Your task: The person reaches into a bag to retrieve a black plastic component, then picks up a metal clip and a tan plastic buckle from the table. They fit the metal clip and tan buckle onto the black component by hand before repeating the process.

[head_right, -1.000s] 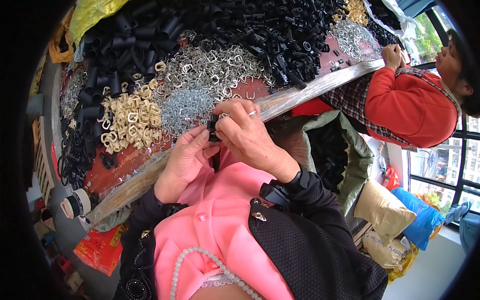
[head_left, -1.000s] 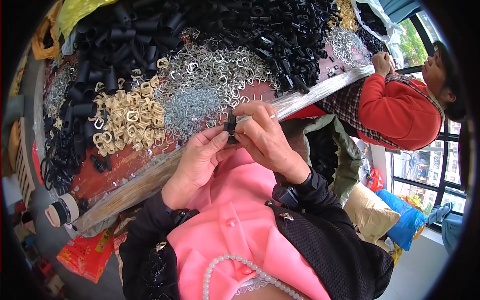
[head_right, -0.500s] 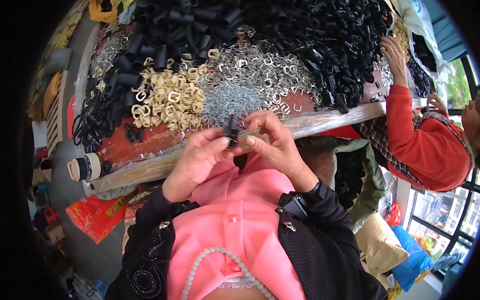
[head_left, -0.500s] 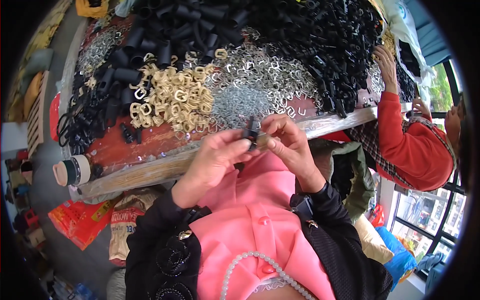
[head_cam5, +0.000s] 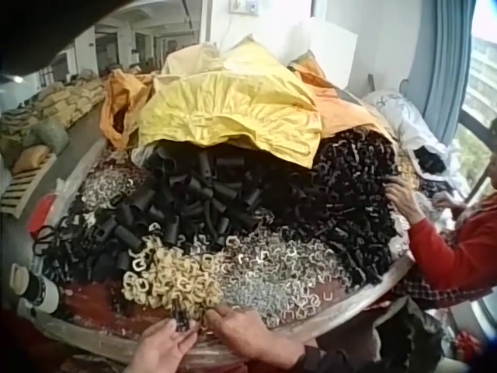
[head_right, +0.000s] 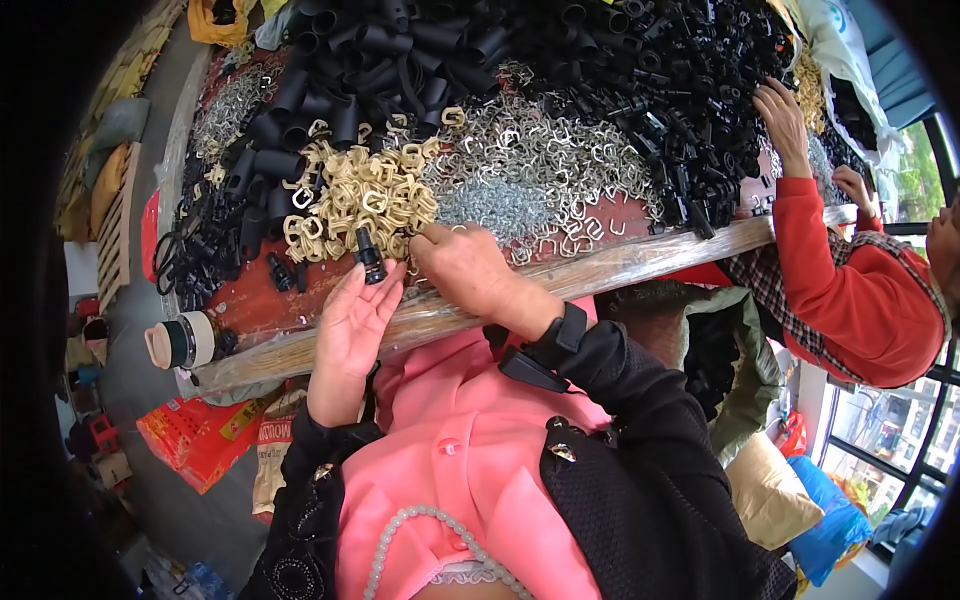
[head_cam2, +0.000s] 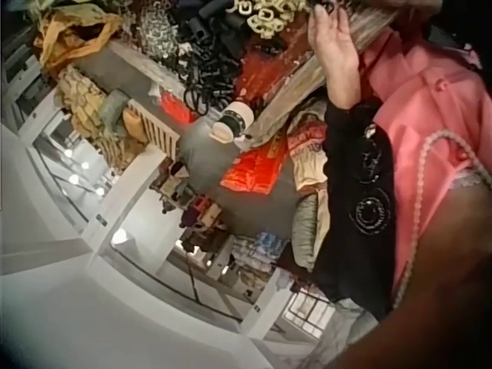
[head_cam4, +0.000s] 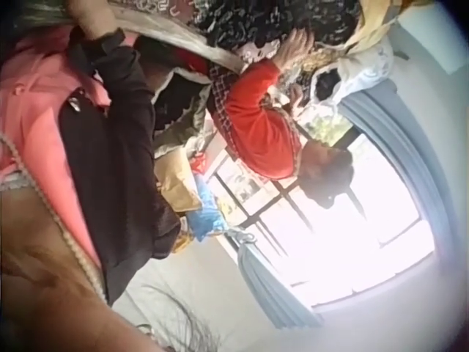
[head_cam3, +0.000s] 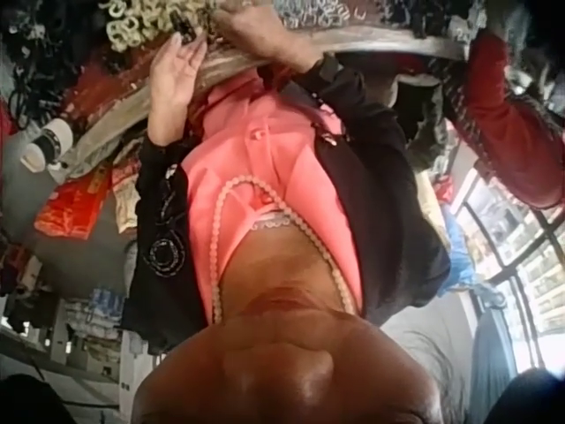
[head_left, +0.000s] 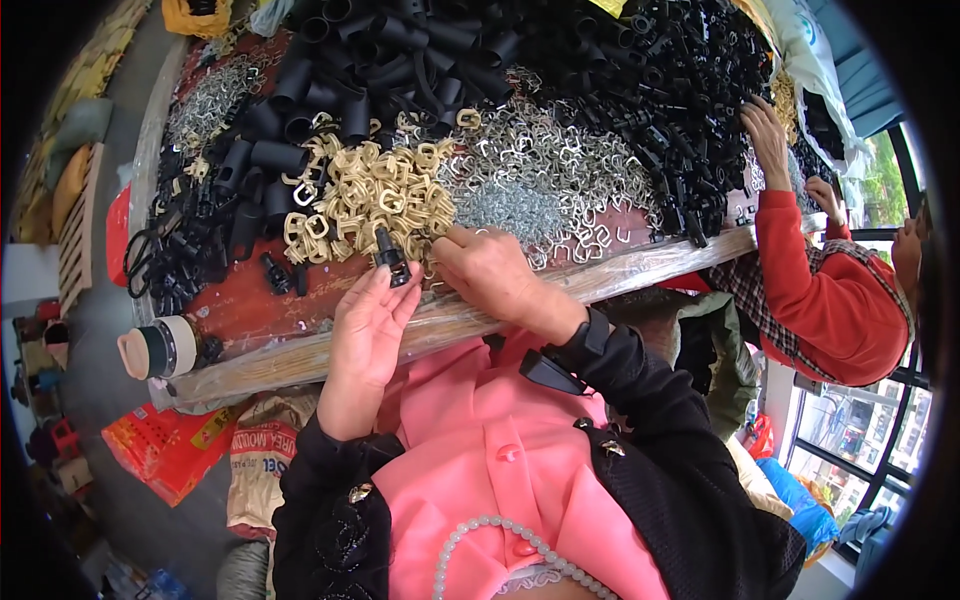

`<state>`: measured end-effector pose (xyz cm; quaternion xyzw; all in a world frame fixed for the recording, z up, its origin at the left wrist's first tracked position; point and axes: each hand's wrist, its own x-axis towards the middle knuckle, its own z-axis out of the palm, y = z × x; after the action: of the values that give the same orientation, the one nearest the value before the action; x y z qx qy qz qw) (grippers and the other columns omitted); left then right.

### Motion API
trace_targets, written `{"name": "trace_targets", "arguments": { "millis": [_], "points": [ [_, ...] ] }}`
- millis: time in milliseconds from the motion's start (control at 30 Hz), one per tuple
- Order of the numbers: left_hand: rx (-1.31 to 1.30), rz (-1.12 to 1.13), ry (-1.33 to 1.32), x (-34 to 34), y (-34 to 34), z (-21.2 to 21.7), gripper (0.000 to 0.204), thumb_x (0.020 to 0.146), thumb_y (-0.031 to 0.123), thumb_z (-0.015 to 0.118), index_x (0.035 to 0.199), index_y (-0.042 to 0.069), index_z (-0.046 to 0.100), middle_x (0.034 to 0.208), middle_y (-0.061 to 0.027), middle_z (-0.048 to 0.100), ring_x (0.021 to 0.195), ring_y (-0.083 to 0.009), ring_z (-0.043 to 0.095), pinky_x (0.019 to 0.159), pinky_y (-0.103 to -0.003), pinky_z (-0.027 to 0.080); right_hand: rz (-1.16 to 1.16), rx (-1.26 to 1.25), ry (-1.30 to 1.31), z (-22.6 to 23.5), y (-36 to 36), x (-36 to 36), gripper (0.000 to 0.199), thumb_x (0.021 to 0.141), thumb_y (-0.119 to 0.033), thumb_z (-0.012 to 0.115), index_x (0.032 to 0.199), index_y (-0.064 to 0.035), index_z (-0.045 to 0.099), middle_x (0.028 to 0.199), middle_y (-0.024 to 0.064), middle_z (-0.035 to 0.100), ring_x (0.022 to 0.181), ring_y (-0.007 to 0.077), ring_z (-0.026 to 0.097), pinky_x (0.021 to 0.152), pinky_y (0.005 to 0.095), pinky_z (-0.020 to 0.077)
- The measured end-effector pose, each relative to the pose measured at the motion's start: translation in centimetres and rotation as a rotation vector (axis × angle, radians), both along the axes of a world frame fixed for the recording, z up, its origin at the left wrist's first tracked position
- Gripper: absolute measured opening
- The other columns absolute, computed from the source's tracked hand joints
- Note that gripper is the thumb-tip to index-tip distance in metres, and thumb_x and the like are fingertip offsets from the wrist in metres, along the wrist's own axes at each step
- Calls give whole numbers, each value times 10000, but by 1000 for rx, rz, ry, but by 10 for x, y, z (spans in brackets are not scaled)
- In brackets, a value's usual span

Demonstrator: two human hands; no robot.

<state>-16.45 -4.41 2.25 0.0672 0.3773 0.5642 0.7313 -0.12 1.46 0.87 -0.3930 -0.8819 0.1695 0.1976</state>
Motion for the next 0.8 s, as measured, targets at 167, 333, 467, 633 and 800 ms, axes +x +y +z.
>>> {"name": "trace_targets", "arguments": {
  "millis": [167, 333, 467, 633, 800],
  "points": [
    [36, -21, -24, 7, 0, -1, 196, 821, 109, 516, 988, 5, 521, 981, -130, 568, 953, -209, 538, 838, -301, 428, -48, -273, 310, 10, -3, 15, 124, 746, -138, 578, 787, -52, 498, 700, 58, 521, 541, 181, 513, 485, 290, 402],
    [150, -138, -94, 30, 5, 10, 201, 817, 99, 518, 991, 0, 516, 979, -130, 569, 941, -192, 539, 839, -302, 423, -125, -940, 763, 13, -11, 35, 137, 776, -150, 565, 799, -34, 496, 699, 76, 503, 555, 130, 466, 515, 259, 390],
    [208, -185, -94, 48, 10, 9, 206, 808, 78, 525, 997, -3, 511, 977, -123, 568, 927, -183, 541, 848, -308, 413, -172, -1002, 1029, 12, -20, 45, 105, 797, -115, 549, 818, -21, 507, 699, 24, 488, 607, 84, 460, 532, 216, 380],
    [277, -203, 31, 64, 12, -2, 235, 802, 51, 524, 1027, -10, 493, 992, -124, 560, 946, -190, 532, 861, -315, 411, -224, -473, 679, 8, -27, 58, 124, 797, -110, 552, 853, -3, 522, 731, 31, 482, 673, 101, 482, 575, 229, 395],
    [274, -218, 84, 78, 16, 0, 248, 796, 39, 528, 1034, -20, 487, 995, -124, 559, 953, -193, 530, 865, -312, 411, -276, -403, 497, 15, -28, 75, 152, 787, -130, 567, 841, 9, 535, 750, 62, 472, 688, 135, 489, 600, 247, 398]
  ]
}}
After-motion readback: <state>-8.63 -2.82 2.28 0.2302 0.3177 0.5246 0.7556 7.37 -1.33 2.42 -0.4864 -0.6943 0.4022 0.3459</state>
